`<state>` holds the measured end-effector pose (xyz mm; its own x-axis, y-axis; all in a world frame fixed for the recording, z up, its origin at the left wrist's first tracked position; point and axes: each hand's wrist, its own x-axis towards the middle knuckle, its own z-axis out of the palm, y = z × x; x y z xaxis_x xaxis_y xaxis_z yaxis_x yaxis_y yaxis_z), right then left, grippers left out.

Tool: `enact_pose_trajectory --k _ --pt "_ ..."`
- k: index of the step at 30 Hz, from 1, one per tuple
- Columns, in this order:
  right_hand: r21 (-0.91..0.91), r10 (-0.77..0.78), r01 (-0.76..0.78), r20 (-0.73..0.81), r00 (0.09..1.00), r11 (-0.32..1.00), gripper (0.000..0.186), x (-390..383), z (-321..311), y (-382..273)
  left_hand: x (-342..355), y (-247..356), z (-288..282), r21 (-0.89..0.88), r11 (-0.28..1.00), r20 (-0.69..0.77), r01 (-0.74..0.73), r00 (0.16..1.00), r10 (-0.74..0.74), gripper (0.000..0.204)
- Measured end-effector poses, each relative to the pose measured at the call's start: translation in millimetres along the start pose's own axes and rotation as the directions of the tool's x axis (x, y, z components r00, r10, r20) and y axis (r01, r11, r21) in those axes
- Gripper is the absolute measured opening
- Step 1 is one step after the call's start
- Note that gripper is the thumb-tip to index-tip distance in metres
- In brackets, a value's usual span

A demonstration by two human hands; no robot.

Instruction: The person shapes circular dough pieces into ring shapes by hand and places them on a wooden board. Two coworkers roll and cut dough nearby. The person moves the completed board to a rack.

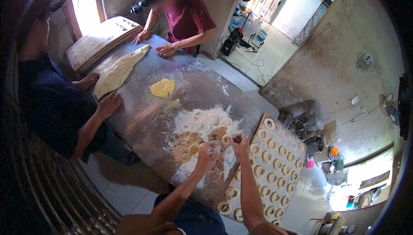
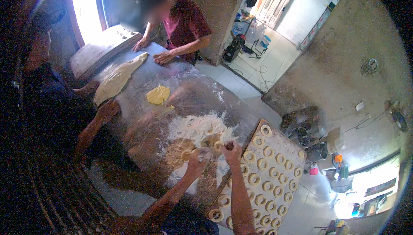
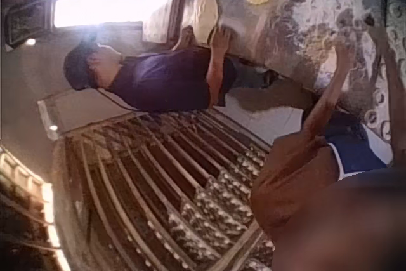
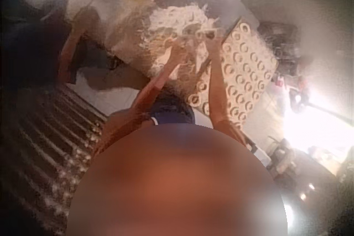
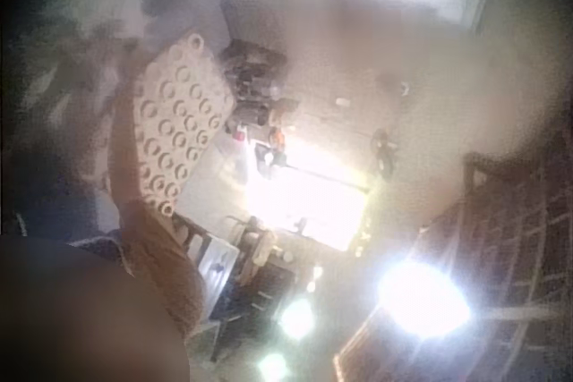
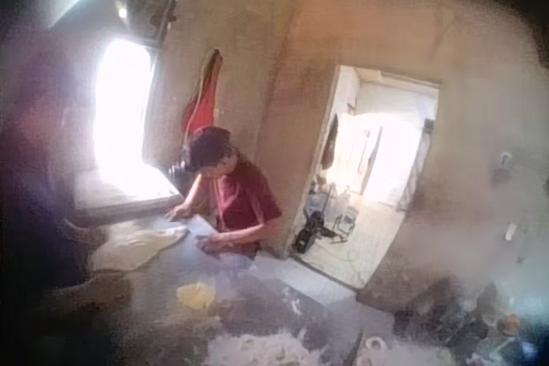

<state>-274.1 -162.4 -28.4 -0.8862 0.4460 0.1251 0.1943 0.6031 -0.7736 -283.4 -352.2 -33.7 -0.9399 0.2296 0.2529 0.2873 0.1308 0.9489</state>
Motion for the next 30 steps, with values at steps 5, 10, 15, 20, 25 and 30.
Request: enact_pose_trajectory --k 5,10,15,20,25,30 --pt "0.616 0.217 -0.219 0.080 0.973 0.757 0.044 -63.6 9.5 -51.7 5.5 5.7 -6.4 -0.368 0.898 0.192 0.240 0.965 -0.179 0.025" --pt "0.388 0.163 -0.173 0.058 0.985 0.905 0.054 -82.3 7.7 -97.1 -5.2 -1.2 -24.7 -0.214 0.957 0.225 0.194 0.964 -0.145 0.019" --pt "0.573 0.146 -0.369 0.397 0.906 0.731 0.048 -91.8 -8.2 -99.8 -4.1 17.0 -44.5 -0.629 0.524 0.533 0.574 0.809 -0.247 0.035" --pt "0.752 0.300 -0.420 0.302 0.905 0.509 0.036 -96.6 3.6 -80.0 -16.5 24.5 -47.3 -0.752 0.486 0.508 0.445 0.861 -0.002 0.051" --pt "0.989 0.348 -0.077 0.028 0.937 0.128 0.042 -99.2 35.0 -71.0 -22.8 -23.3 -17.1 -0.688 0.624 0.364 0.370 0.920 -0.144 0.049" --pt "0.255 0.488 -0.515 0.164 0.857 0.818 0.064 -110.2 14.8 -75.0 -27.4 19.1 -3.4 -0.351 0.916 0.198 0.193 0.972 -0.129 0.018"
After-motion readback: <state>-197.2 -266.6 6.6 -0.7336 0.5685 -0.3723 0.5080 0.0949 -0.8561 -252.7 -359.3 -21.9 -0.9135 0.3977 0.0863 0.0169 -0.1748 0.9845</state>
